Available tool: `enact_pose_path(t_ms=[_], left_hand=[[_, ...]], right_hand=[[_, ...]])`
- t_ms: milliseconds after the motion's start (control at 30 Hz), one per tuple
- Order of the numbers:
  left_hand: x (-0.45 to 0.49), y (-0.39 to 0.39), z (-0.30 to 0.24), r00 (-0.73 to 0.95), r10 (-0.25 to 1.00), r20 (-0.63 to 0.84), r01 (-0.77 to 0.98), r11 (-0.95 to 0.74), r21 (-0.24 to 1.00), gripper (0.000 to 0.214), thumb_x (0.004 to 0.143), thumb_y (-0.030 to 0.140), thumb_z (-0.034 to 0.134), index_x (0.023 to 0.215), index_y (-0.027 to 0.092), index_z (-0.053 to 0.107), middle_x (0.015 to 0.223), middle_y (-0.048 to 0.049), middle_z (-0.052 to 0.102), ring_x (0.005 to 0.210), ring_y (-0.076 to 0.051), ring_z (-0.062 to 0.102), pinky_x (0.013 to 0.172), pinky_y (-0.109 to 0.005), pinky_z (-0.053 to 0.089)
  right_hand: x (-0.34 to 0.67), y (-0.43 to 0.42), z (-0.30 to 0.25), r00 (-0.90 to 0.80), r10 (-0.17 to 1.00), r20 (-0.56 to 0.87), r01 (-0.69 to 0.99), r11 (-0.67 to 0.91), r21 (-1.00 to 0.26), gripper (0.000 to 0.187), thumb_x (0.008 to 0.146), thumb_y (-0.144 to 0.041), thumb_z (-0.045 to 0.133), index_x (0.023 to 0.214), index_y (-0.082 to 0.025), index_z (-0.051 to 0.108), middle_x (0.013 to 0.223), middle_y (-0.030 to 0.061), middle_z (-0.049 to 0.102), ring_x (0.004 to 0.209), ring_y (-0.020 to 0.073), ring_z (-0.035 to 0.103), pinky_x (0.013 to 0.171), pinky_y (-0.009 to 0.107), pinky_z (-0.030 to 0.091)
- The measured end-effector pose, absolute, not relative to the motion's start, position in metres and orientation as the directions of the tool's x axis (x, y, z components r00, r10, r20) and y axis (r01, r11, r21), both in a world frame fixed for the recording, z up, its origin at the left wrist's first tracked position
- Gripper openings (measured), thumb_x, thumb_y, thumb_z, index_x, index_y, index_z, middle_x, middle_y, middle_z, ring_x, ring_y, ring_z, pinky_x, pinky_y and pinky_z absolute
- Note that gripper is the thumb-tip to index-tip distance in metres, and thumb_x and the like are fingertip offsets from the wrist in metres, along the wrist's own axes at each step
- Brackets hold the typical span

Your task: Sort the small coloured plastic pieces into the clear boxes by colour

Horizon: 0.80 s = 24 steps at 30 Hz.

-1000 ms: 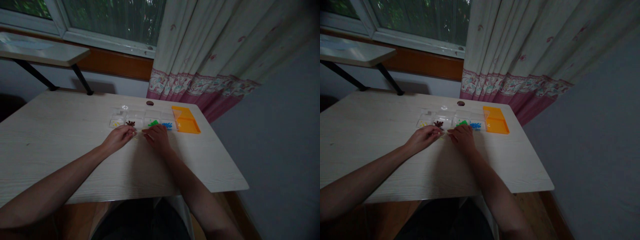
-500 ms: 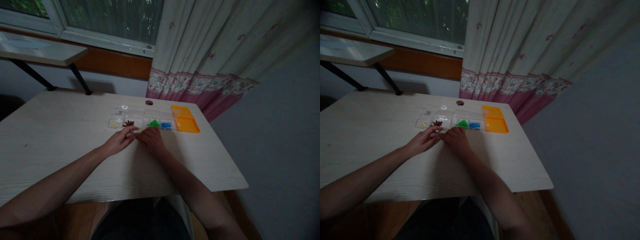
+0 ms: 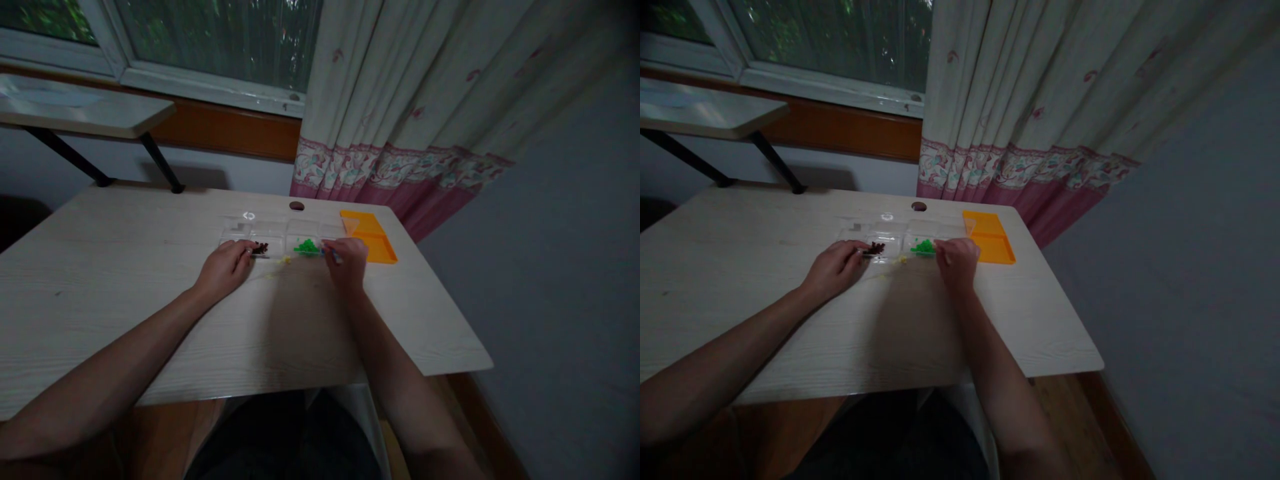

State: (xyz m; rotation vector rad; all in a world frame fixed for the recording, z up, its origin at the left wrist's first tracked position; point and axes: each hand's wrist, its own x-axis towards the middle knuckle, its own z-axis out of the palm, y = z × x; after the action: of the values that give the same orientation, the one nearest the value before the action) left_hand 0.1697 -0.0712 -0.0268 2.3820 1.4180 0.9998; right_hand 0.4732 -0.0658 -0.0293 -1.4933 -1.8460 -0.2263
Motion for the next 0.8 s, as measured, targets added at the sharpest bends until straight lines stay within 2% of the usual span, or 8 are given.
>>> enact_pose_path(t_ms=[67, 133, 267, 367, 500, 633, 800], left_hand=[[0.165, -0.068, -0.026, 0.366, 0.820, 0.441, 0.757, -0.538, 0.371, 0.032, 0.099, 0.032, 0.042, 0.114, 0.018, 0.067, 0.099, -0.0097, 0.072, 0.092, -0.025, 0.062, 0.085, -0.040, 0.049], [0.163, -0.067, -0.025, 0.430, 0.796, 0.426, 0.776, -0.567, 0.276, 0.030, 0.097, 0.032, 0.045, 0.110, 0.019, 0.069, 0.098, -0.0098, 0.072, 0.092, -0.026, 0.061, 0.086, -0.041, 0.047], [0.165, -0.071, -0.019, 0.472, 0.786, 0.399, 0.812, -0.564, 0.150, 0.027, 0.095, 0.031, 0.049, 0.104, 0.022, 0.072, 0.099, -0.0102, 0.071, 0.096, -0.027, 0.059, 0.086, -0.043, 0.044], [0.167, -0.076, -0.014, 0.457, 0.797, 0.396, 0.842, -0.531, 0.097, 0.023, 0.094, 0.031, 0.051, 0.103, 0.022, 0.070, 0.098, -0.0105, 0.072, 0.097, -0.029, 0.059, 0.084, -0.044, 0.043], [0.168, -0.079, -0.014, 0.436, 0.811, 0.390, 0.845, -0.518, 0.134, 0.020, 0.093, 0.031, 0.053, 0.097, 0.022, 0.070, 0.094, -0.0112, 0.071, 0.096, -0.031, 0.059, 0.084, -0.045, 0.041], [0.166, -0.079, -0.018, 0.444, 0.806, 0.391, 0.835, -0.531, 0.147, 0.021, 0.094, 0.032, 0.053, 0.088, 0.024, 0.071, 0.093, -0.0106, 0.071, 0.097, -0.031, 0.058, 0.085, -0.045, 0.039], [0.165, -0.078, -0.023, 0.456, 0.809, 0.371, 0.854, -0.515, 0.074, 0.024, 0.096, 0.032, 0.051, 0.087, 0.022, 0.071, 0.093, -0.0111, 0.072, 0.095, -0.030, 0.058, 0.083, -0.045, 0.040]], right_hand=[[0.497, -0.059, -0.026, 0.194, 0.727, 0.659, 0.917, 0.105, -0.385, 0.028, 0.094, -0.037, 0.055, 0.104, -0.023, 0.077, 0.099, 0.0074, 0.072, 0.101, 0.0242, 0.056, 0.095, 0.040, 0.036], [0.516, -0.054, -0.026, 0.357, 0.681, 0.639, 0.891, -0.044, -0.451, 0.032, 0.094, -0.037, 0.052, 0.104, -0.021, 0.077, 0.103, 0.0094, 0.071, 0.104, 0.0252, 0.054, 0.097, 0.042, 0.035], [0.539, -0.050, -0.035, 0.555, 0.623, 0.551, 0.806, -0.239, -0.542, 0.036, 0.091, -0.039, 0.048, 0.101, -0.021, 0.078, 0.108, 0.0106, 0.069, 0.110, 0.0289, 0.049, 0.096, 0.045, 0.035], [0.549, -0.048, -0.043, 0.600, 0.640, 0.480, 0.772, -0.307, -0.556, 0.036, 0.088, -0.040, 0.050, 0.100, -0.021, 0.078, 0.111, 0.0111, 0.069, 0.110, 0.0301, 0.049, 0.095, 0.047, 0.035], [0.556, -0.046, -0.046, 0.618, 0.666, 0.418, 0.759, -0.369, -0.536, 0.034, 0.087, -0.039, 0.053, 0.099, -0.019, 0.078, 0.114, 0.0133, 0.068, 0.109, 0.0300, 0.048, 0.094, 0.047, 0.036], [0.554, -0.047, -0.044, 0.597, 0.676, 0.432, 0.785, -0.382, -0.488, 0.033, 0.087, -0.035, 0.052, 0.096, -0.018, 0.078, 0.114, 0.0146, 0.066, 0.109, 0.0301, 0.046, 0.094, 0.048, 0.035], [0.550, -0.048, -0.044, 0.529, 0.714, 0.458, 0.835, -0.342, -0.432, 0.033, 0.089, -0.033, 0.051, 0.095, -0.014, 0.078, 0.114, 0.0174, 0.066, 0.110, 0.0321, 0.047, 0.094, 0.049, 0.035]])
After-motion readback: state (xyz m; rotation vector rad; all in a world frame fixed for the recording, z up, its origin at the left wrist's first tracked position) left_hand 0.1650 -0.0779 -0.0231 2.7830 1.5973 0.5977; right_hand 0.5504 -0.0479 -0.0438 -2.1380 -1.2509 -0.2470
